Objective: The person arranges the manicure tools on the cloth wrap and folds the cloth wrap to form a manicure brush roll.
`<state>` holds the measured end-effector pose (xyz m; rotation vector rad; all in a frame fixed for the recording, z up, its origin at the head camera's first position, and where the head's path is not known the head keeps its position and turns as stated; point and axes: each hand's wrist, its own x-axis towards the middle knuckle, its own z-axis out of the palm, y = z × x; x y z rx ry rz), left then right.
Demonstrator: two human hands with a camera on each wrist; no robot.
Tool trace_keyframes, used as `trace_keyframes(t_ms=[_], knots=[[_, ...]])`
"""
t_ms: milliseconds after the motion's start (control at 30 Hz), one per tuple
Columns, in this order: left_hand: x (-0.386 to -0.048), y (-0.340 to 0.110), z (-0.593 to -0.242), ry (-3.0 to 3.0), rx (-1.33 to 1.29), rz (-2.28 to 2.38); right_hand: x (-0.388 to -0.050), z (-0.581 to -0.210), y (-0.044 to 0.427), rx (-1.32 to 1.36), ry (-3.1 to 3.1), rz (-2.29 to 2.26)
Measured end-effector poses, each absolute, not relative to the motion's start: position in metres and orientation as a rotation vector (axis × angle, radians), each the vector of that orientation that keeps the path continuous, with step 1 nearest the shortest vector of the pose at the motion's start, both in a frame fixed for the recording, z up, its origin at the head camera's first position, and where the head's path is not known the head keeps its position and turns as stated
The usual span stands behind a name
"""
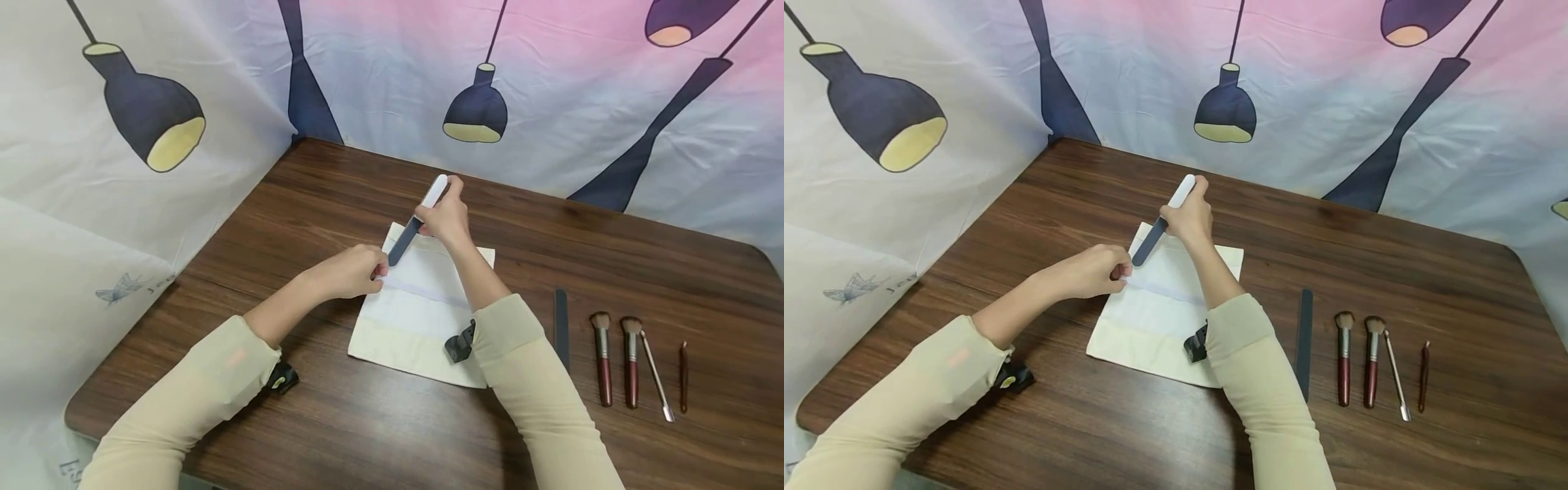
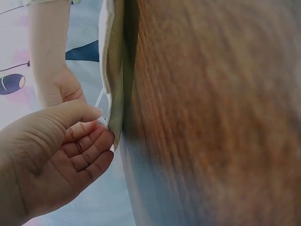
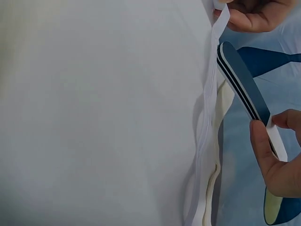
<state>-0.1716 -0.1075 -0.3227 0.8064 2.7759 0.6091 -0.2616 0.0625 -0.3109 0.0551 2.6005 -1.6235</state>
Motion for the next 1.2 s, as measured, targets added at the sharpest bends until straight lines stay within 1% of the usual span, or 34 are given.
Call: trace_keyframes(t_ms=[567, 900, 1200], knots=[[-0.171, -0.109, -0.321, 2.775, 0.808, 0.599, -0.256, -0.32, 0.055, 0.002, 2.494, -1.41], [-0.172, -0.108, -0.32, 2.777, 0.816, 0.599, -0.248, -0.322, 0.052, -0.085, 2.433, -1.324], [-0.173, -0.105, -0.321, 2.775, 0.811, 0.598, -0.243, -0.322, 0.05, -0.054, 2.343, -1.225]])
